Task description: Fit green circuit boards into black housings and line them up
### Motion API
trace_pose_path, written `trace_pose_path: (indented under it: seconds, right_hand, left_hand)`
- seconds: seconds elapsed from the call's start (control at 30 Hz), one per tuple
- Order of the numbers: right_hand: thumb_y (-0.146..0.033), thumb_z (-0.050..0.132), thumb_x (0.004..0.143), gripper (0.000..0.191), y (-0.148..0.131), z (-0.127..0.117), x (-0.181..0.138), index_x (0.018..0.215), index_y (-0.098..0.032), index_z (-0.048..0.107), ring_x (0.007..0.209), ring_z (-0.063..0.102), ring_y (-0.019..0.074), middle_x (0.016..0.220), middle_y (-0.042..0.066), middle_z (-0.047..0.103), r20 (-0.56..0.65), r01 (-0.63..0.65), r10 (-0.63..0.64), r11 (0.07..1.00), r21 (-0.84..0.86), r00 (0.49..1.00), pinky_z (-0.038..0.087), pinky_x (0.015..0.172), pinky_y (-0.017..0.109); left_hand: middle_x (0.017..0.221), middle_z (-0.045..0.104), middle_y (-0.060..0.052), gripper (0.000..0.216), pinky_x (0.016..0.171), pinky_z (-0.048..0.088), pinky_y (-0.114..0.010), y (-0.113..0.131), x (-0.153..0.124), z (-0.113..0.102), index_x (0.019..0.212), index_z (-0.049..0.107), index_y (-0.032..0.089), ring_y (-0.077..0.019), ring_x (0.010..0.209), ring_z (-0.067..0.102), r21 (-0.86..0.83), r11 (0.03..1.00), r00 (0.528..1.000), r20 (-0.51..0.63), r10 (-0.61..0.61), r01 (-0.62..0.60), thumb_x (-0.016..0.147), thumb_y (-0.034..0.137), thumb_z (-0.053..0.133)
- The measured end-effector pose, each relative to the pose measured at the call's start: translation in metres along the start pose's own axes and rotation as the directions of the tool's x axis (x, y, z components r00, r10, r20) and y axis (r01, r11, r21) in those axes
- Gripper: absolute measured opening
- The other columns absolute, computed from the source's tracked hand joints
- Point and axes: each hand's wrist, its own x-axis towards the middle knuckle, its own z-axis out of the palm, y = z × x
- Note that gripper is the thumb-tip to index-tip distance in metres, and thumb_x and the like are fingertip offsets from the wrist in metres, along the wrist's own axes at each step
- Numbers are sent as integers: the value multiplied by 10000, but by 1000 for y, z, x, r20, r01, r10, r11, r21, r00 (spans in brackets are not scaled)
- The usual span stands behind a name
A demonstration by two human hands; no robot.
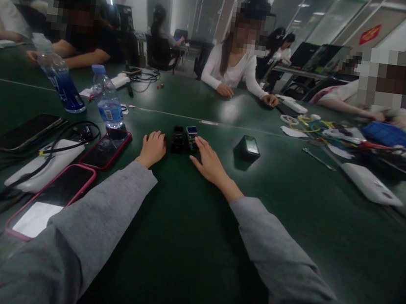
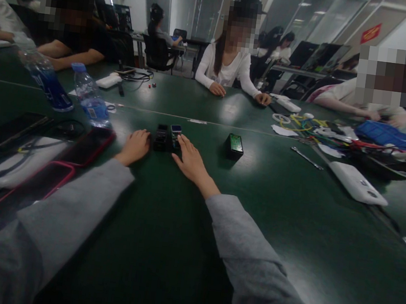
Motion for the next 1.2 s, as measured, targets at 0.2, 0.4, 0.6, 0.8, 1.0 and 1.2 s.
trace_pose_path:
  seconds: [0.2, 0.4, 0.6, 0.8, 1.0, 1.2]
  right_hand:
    - [-293, 481, 1017, 384, 3, -3, 0, 1388, -193, 478, 1263, 562, 329, 1397, 160, 532, -64, -28, 26, 999, -28, 998, 557, 969, 519]
    - [-309, 506, 1017, 288, -3, -8, -1, 1277, -190, 534, 1121, 611, 324, 1257, 154, 579, -91, -53, 48, 997, -59, 995, 585, 893, 507]
    - [-310, 519, 1009, 278, -3, -8, -1, 1254, -180, 541, 1058, 625, 314, 1223, 154, 570, -108, -62, 54, 996, -68, 993, 592, 863, 496]
    - [-318, 512, 1011, 296, 0, -6, -2, 1273, -181, 528, 1056, 625, 305, 1235, 152, 553, -116, -64, 56, 996, -59, 992, 597, 881, 508]
    - [-312, 511, 1005, 305, 2, -3, -2, 1273, -168, 528, 1079, 614, 314, 1231, 159, 539, -119, -66, 57, 996, -68, 991, 590, 909, 519]
    - [-329, 517, 990, 374, 5, -1, -2, 1333, -180, 514, 1120, 597, 330, 1271, 166, 507, -120, -55, 47, 997, -63, 992, 578, 924, 538]
  left_hand:
    - [1563, 478, -206, 475, 1194, 340, -587, 1, -1, -1, 1437, 523, 86, -340, 1456, 425, 21, 1000, 1000, 6, 7, -7, 1013, 223, 358]
    - [1557, 491, -190, 464, 1179, 352, -599, 0, 0, -2, 1440, 529, 122, -337, 1446, 432, 6, 1000, 1000, -1, 11, -11, 1019, 230, 367]
    - [1536, 524, -134, 447, 1207, 313, -558, 8, -1, -6, 1448, 537, 192, -299, 1435, 436, -31, 986, 986, -22, 163, -163, 1036, 266, 378]
    - [1532, 527, -127, 454, 1202, 321, -526, 8, 1, -1, 1468, 512, 190, -293, 1427, 446, -60, 979, 981, -20, 193, -194, 1050, 319, 389]
    - [1551, 499, -137, 599, 1179, 358, -475, 12, -3, -8, 1609, 286, 178, -270, 1405, 470, -100, 964, 969, -61, 240, -245, 1029, 259, 409]
    - [1594, 446, -108, 634, 1167, 378, -475, 14, -4, -14, 1616, 283, 266, -269, 1424, 465, -96, 950, 955, -25, 295, -296, 1003, 201, 433]
